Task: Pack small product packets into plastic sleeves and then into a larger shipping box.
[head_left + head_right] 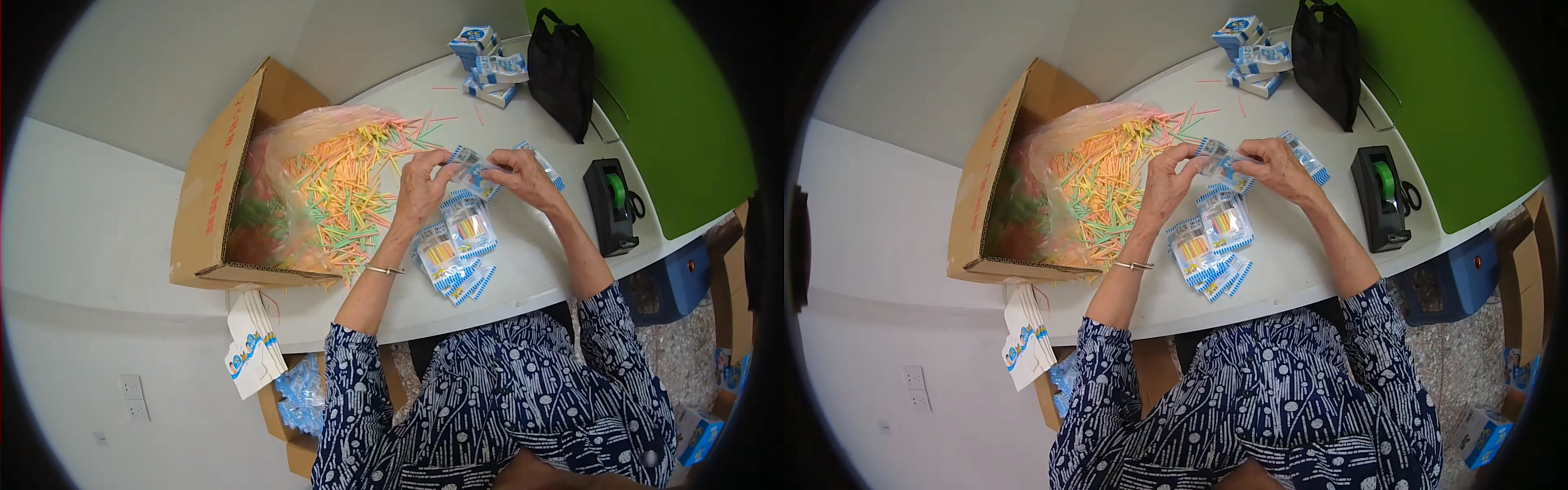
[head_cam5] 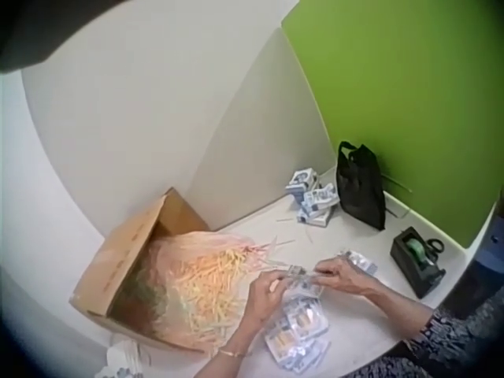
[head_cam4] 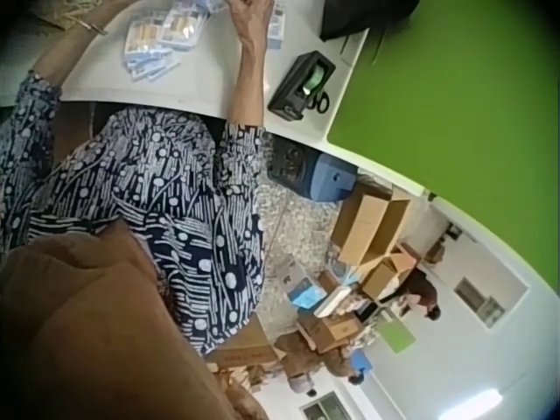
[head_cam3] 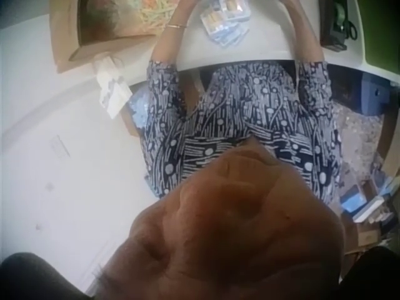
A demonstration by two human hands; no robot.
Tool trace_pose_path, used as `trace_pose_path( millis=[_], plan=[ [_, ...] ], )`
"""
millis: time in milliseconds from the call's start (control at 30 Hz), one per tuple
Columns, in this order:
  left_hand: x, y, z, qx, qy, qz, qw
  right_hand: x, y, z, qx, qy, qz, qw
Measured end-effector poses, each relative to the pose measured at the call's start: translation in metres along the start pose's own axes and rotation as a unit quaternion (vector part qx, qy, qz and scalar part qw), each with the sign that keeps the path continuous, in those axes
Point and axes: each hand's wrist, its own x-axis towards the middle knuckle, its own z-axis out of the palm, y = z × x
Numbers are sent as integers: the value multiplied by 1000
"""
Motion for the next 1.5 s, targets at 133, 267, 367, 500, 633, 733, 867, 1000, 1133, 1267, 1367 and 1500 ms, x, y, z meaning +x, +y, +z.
trace_pose_path(
  millis=[133, 267, 367, 500, 633, 733, 867, 1000, 1133, 1267, 1367, 1500],
  plan=[
    [-2, 3, -10, 17, 7, 10, 1000, 4, -2, 11, 11, 17, -27, 999],
    [-6, 2, -16, 80, 5, 7, 997, 5, 0, 20, 1, 20, -26, 999],
    [-7, 0, -19, 154, -7, 20, 988, 5, 4, 26, 23, 21, -18, 999],
    [-1, -36, -31, 37, -43, -50, 997, 4, 3, 36, 34, 1, -23, 999],
    [48, -51, -29, 61, -23, -103, 993, -2, 26, 49, 77, -26, 10, 997],
    [87, -71, -6, 107, 16, -15, 994, 0, 31, 50, 45, -65, -10, 997],
    [139, -111, 20, 203, 34, 108, 973, 2, 26, 53, 81, -94, 2, 992],
    [187, -123, 43, 304, -49, 91, 947, 6, 35, 53, 48, -108, -10, 993],
    [200, -134, 56, 363, -134, 11, 922, 7, 26, 54, 26, -83, -50, 995],
    [195, -120, 61, 357, -166, -8, 919, 7, 30, 52, 10, -79, -38, 996],
    [182, -109, 68, 364, -143, -4, 920, 8, 30, 52, 1, -80, -47, 996],
    [153, -101, 76, 362, -82, 20, 928, 9, 31, 52, -19, -105, -31, 994]
  ],
)
